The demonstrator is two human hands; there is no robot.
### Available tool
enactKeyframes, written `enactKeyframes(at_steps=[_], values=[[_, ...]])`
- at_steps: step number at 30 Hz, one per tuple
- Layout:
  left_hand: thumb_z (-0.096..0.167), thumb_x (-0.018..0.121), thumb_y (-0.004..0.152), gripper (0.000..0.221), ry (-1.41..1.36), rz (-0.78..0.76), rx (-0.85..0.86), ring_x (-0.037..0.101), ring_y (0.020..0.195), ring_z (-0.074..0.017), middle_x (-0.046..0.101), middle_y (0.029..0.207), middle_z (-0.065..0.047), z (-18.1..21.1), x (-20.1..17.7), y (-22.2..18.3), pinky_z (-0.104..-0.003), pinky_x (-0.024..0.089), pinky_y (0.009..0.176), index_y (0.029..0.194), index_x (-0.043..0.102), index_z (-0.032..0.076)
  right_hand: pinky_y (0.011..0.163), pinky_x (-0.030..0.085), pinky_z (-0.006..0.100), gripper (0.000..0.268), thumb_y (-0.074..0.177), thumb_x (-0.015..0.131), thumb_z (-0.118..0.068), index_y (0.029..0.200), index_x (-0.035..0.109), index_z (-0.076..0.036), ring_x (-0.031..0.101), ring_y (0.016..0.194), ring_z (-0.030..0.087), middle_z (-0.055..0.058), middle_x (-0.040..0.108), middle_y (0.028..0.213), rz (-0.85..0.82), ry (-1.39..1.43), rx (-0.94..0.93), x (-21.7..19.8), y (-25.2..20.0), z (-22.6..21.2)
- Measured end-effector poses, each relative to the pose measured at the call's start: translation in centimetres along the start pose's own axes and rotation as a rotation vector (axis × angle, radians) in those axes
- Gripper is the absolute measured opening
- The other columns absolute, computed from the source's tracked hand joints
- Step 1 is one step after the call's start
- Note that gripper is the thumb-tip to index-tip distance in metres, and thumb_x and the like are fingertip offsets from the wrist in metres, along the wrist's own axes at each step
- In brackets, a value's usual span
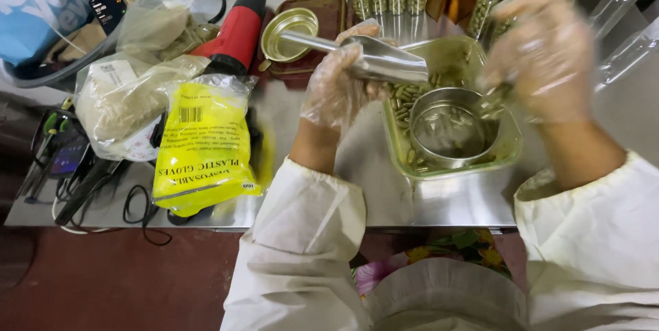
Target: Scooping small green capsules from a plastic container into a metal bowl using a metal scoop.
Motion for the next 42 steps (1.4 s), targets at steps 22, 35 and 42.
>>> enactKeyframes(at_steps=[22,35,42], values=[[0.027,0.066,0.098,0.021,1.282,0.449,0.21,0.073,0.072,-0.0152,0.069,0.097,-0.007,2.7,-0.5,0.0,-0.025,0.07,0.058,0.107,0.055,0.012,0.05,0.054,0.024,0.028,0.115,0.053,-0.034,0.116,0.061,-0.007,0.059,0.052,0.012,0.0,0.057,0.068,0.161,0.316,0.205,-1.4,-0.4,1.1],[0.038,0.065,0.103,0.056,2.056,0.386,0.639,0.061,0.131,-0.0341,0.065,0.135,-0.02,4.4,6.3,-1.4,-0.044,0.053,0.117,0.141,0.054,-0.001,0.051,0.051,0.032,0.072,0.1,0.039,-0.071,0.123,0.06,-0.006,0.047,0.044,0.017,0.002,0.047,0.054,-0.117,0.74,0.201,2.1,-0.3,2.9],[0.059,0.062,0.095,0.063,1.596,-0.097,0.49,0.077,0.106,-0.0245,0.074,0.119,-0.009,-2.3,13.1,0.2,-0.036,0.072,0.092,0.138,0.053,0.014,0.061,0.064,0.025,0.079,0.107,0.031,-0.072,0.134,0.057,-0.002,0.064,0.057,0.01,-0.002,0.063,0.07,-0.352,0.74,-0.08,2.3,0.3,1.4]])
Point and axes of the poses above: each hand's wrist, its own y-axis towards the middle knuckle, its own x-axis out of the palm, z = x × y, the point moved 10 cm from there along y, towards the middle knuckle
